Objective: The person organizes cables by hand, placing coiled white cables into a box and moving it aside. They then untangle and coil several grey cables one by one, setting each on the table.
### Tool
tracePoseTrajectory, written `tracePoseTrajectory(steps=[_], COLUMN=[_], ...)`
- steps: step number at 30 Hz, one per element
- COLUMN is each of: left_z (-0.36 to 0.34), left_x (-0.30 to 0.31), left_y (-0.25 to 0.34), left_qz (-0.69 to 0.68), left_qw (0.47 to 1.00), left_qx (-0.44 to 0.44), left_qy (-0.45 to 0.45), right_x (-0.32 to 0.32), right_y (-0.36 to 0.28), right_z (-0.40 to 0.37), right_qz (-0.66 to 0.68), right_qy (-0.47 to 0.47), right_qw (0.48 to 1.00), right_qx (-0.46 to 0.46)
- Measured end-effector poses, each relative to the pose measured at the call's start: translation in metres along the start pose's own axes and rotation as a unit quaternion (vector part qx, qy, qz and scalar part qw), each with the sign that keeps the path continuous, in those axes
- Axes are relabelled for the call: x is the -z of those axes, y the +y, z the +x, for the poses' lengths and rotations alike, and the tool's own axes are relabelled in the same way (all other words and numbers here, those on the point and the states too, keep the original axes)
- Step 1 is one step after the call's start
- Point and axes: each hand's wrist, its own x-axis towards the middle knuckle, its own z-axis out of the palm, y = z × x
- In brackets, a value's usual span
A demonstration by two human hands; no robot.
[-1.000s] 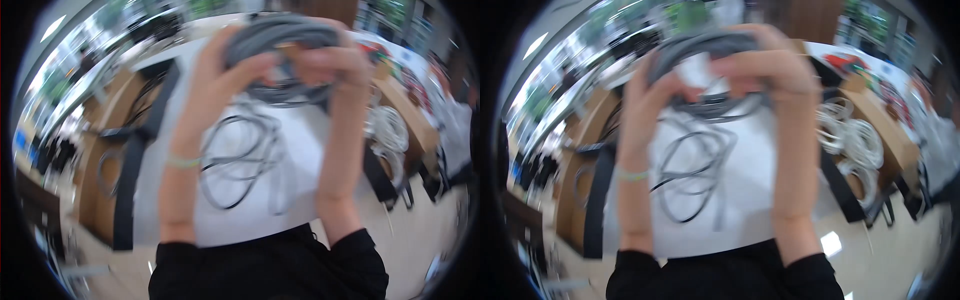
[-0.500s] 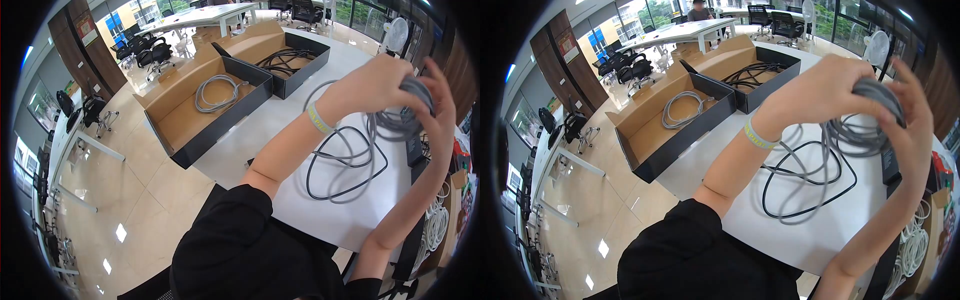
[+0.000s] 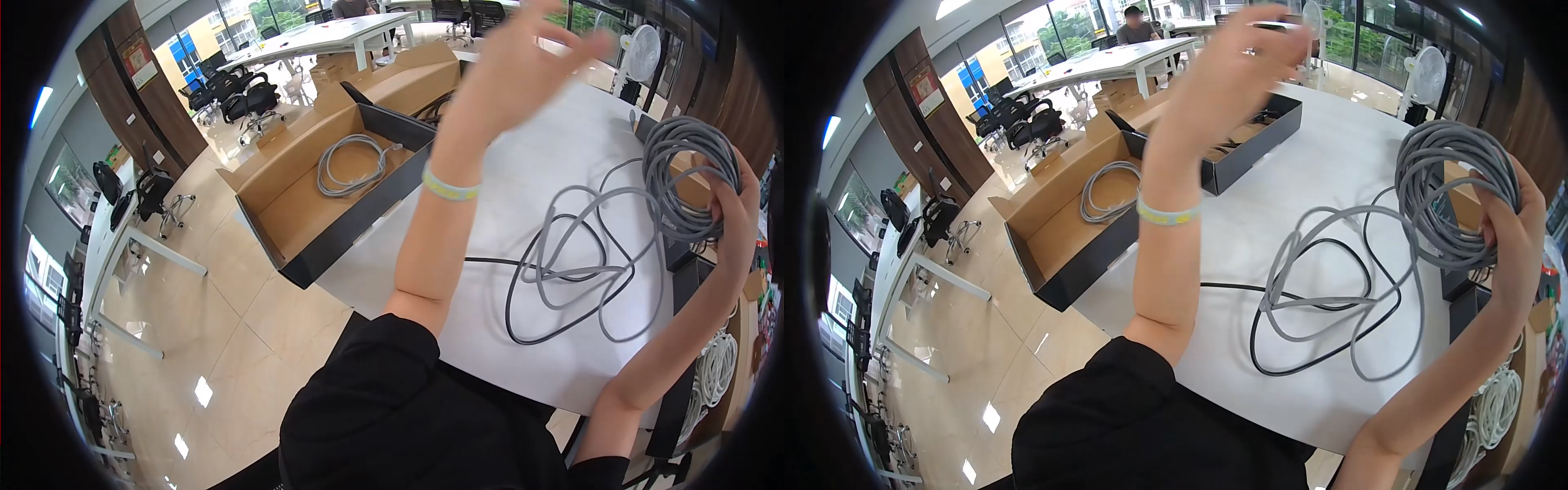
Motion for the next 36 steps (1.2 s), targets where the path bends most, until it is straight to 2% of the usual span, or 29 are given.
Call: tracePoseTrajectory(steps=[2, 4, 5, 7, 11, 13, 14, 15, 16, 18, 19, 20, 21, 22, 24, 25, 26, 29, 30, 31, 32, 33, 34, 35, 36], left_z=[-0.007, -0.015, -0.022, -0.030, -0.025, -0.014, -0.010, -0.008, -0.006, -0.004, -0.002, -0.001, 0.000, -0.001, -0.006, -0.009, -0.010, -0.015, -0.015, -0.015, -0.019, -0.028, -0.034, -0.035, -0.035], left_x=[-0.026, -0.056, -0.071, -0.097, -0.106, -0.095, -0.093, -0.092, -0.089, -0.080, -0.077, -0.074, -0.075, -0.074, -0.065, -0.066, -0.053, -0.039, -0.033, -0.020, -0.013, -0.010, -0.010, -0.011, -0.014], left_y=[0.028, 0.046, 0.050, 0.051, 0.040, 0.033, 0.027, 0.018, 0.010, -0.009, -0.023, -0.038, -0.054, -0.073, -0.098, -0.120, -0.116, -0.140, -0.150, -0.165, -0.173, -0.187, -0.190, -0.195, -0.193], left_qz=[-0.097, -0.014, -0.015, 0.068, 0.010, -0.127, -0.127, -0.192, -0.255, -0.235, -0.217, -0.134, -0.058, -0.037, -0.023, -0.095, -0.050, -0.178, -0.257, -0.535, -0.765, -0.811, -0.847, -0.848, -0.784], left_qw=[0.980, 0.965, 0.965, 0.973, 0.970, 0.916, 0.916, 0.893, 0.865, 0.888, 0.902, 0.926, 0.942, 0.942, 0.942, 0.950, 0.935, 0.902, 0.870, 0.724, 0.505, 0.424, 0.336, 0.333, 0.387], left_qx=[0.040, -0.011, -0.012, 0.012, 0.050, 0.129, 0.130, 0.119, 0.108, 0.141, 0.142, 0.169, 0.192, 0.237, 0.286, 0.278, 0.333, 0.392, 0.419, 0.434, 0.399, 0.397, 0.390, 0.391, 0.435], left_qy=[-0.168, -0.263, -0.261, -0.220, -0.240, -0.358, -0.359, -0.390, -0.418, -0.370, -0.346, -0.309, -0.270, -0.235, -0.173, -0.105, -0.109, 0.021, 0.041, 0.032, -0.001, 0.066, 0.133, 0.128, 0.217], right_x=[-0.001, -0.001, 0.001, 0.004, 0.017, 0.029, 0.036, 0.051, 0.056, 0.069, 0.039, 0.049, 0.066, 0.083, 0.100, 0.101, 0.093, 0.093, 0.098, 0.103, 0.108, 0.112, 0.114, 0.117, 0.120], right_y=[-0.003, 0.004, 0.008, 0.013, 0.034, 0.037, 0.043, 0.069, 0.076, 0.079, 0.003, 0.012, 0.030, 0.043, 0.051, 0.046, 0.041, 0.035, 0.041, 0.047, 0.051, 0.052, 0.054, 0.055, 0.058], right_z=[0.002, 0.004, 0.005, 0.007, 0.011, 0.013, 0.015, 0.021, 0.022, 0.023, 0.006, 0.007, 0.010, 0.010, 0.004, -0.001, -0.007, -0.011, -0.010, -0.011, -0.013, -0.017, -0.018, -0.020, -0.022], right_qz=[0.042, 0.034, 0.027, -0.001, -0.027, 0.017, 0.061, 0.121, 0.121, 0.091, 0.158, 0.147, 0.292, 0.426, 0.416, 0.394, 0.376, 0.444, 0.440, 0.518, 0.591, 0.626, 0.622, 0.655, 0.683], right_qy=[0.015, 0.032, 0.050, 0.068, 0.114, 0.111, 0.107, 0.125, 0.125, 0.072, 0.137, 0.144, 0.110, 0.077, 0.091, 0.121, 0.151, 0.133, 0.141, 0.117, 0.091, 0.146, 0.150, 0.224, 0.295], right_qw=[0.999, 0.999, 0.998, 0.998, 0.993, 0.994, 0.992, 0.982, 0.982, 0.990, 0.978, 0.978, 0.950, 0.901, 0.905, 0.911, 0.914, 0.886, 0.887, 0.847, 0.800, 0.765, 0.767, 0.721, 0.669], right_qx=[0.006, 0.007, 0.008, 0.011, 0.020, 0.014, 0.007, -0.067, -0.068, 0.075, 0.025, 0.022, 0.000, -0.020, -0.002, -0.007, -0.011, 0.010, 0.009, 0.028, 0.050, 0.038, 0.042, 0.026, 0.011])
